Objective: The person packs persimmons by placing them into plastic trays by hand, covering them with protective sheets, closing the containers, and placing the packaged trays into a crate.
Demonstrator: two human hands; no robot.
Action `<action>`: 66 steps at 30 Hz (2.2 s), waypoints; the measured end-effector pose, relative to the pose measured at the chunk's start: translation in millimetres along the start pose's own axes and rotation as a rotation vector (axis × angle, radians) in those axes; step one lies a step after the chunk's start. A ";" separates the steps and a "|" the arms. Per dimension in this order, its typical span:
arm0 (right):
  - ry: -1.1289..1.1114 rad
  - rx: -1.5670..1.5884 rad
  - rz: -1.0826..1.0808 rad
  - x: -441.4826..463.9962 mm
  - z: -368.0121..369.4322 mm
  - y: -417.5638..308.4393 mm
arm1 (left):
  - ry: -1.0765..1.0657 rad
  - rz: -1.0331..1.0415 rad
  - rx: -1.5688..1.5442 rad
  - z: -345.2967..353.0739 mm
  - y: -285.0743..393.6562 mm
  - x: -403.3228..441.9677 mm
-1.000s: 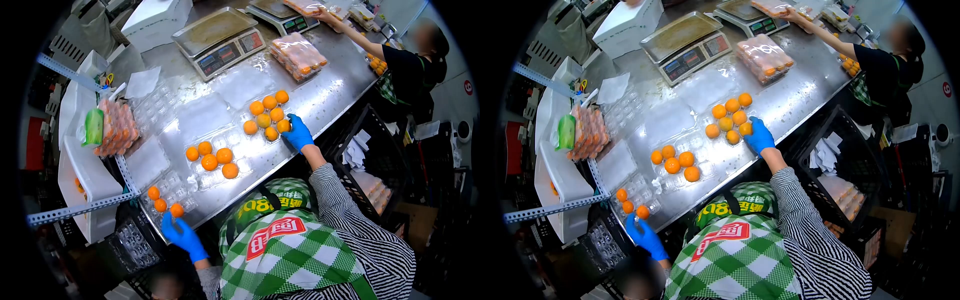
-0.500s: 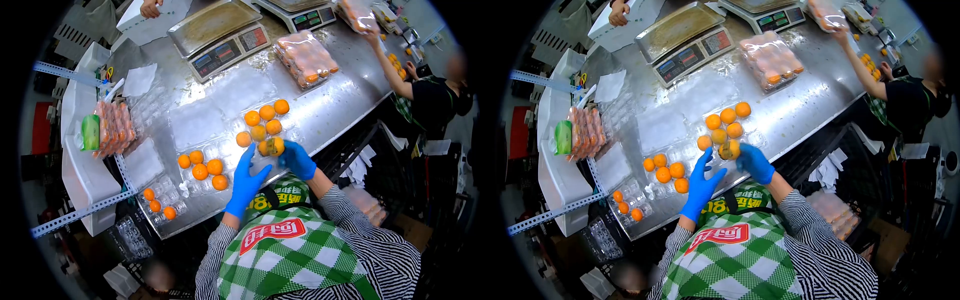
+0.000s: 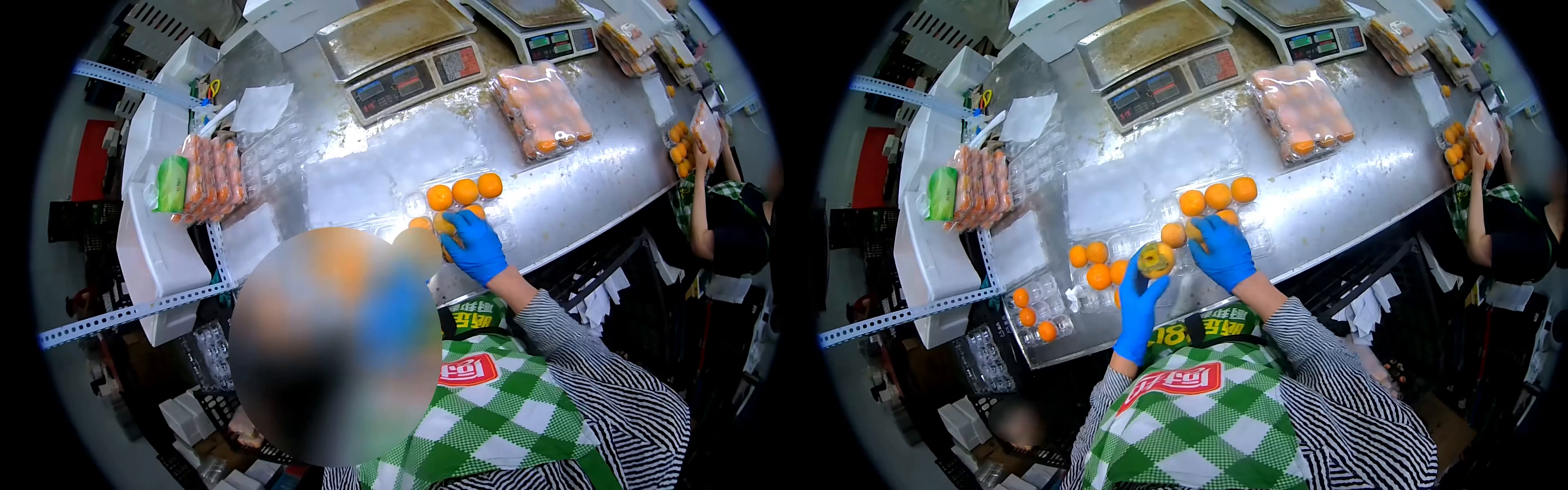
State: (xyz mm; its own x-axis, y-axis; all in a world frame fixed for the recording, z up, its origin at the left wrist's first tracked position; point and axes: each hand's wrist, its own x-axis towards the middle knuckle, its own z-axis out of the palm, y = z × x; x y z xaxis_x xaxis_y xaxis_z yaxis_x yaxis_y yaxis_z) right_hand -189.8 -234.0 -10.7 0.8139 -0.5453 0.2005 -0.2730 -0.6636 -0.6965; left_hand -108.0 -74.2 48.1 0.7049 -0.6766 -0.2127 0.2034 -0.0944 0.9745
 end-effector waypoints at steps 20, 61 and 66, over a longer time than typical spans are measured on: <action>-0.430 -0.427 0.173 29.3 11.2 -6.7 | 0.004 -0.391 -0.629 -51.6 -12.7 -30.6; -0.895 1.754 0.899 -92.7 200.3 -288.8 | 1.179 0.137 0.549 -539.5 -17.6 -255.5; -0.866 1.677 0.918 -102.6 212.5 -289.2 | 1.063 -0.023 0.971 -604.9 -26.3 -272.5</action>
State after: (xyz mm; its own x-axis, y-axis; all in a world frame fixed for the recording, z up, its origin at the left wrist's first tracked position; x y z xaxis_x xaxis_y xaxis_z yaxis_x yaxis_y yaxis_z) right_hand -85.4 122.7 23.7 0.8560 0.2807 -0.4341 -0.4284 0.8552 -0.2916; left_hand 105.6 554.4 37.4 0.9594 0.1459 0.2414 -0.0081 -0.8414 0.5403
